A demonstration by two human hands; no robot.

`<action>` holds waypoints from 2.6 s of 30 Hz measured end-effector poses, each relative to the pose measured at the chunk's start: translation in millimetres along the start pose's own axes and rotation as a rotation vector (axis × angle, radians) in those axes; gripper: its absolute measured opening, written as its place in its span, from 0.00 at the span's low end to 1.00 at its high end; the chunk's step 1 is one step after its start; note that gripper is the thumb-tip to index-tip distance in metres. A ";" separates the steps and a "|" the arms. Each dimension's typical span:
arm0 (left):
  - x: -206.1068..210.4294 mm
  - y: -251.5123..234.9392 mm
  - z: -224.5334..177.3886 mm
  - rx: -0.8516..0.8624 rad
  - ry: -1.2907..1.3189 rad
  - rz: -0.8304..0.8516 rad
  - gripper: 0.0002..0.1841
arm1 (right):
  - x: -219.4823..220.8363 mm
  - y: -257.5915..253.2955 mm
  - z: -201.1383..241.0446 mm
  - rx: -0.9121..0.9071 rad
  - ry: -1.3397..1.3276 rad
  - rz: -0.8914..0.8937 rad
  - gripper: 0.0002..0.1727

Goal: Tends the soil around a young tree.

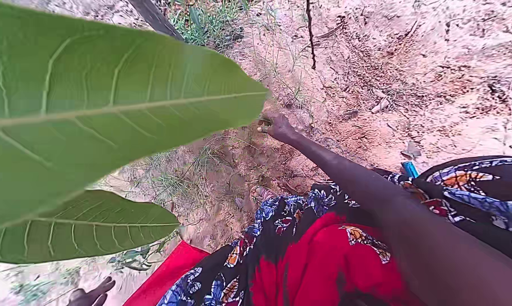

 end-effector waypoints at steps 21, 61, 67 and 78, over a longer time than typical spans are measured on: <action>435.7 -103.2 -147.0 0.349 -0.328 0.201 0.21 | 42.9 17.5 -45.4 0.228 -0.121 -0.036 0.17; 458.8 -65.5 -122.8 0.243 -0.444 0.101 0.30 | 47.4 71.0 35.8 0.047 0.162 0.113 0.21; 463.5 -61.7 -93.4 0.012 -0.583 0.289 0.33 | 44.5 85.7 76.3 -0.116 -0.251 0.028 0.19; 449.9 -23.9 -144.6 -0.277 -0.018 0.383 0.25 | 7.1 83.2 113.7 -0.029 -0.433 0.031 0.20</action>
Point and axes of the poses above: each hand's wrist, its own y-axis away from the middle knuckle, its own x-axis out of the palm, z = x × y, the point moved 9 cm from there along -y, towards the middle knuckle, and after that the axes turned 11 degrees about y, right-handed, at the moved point
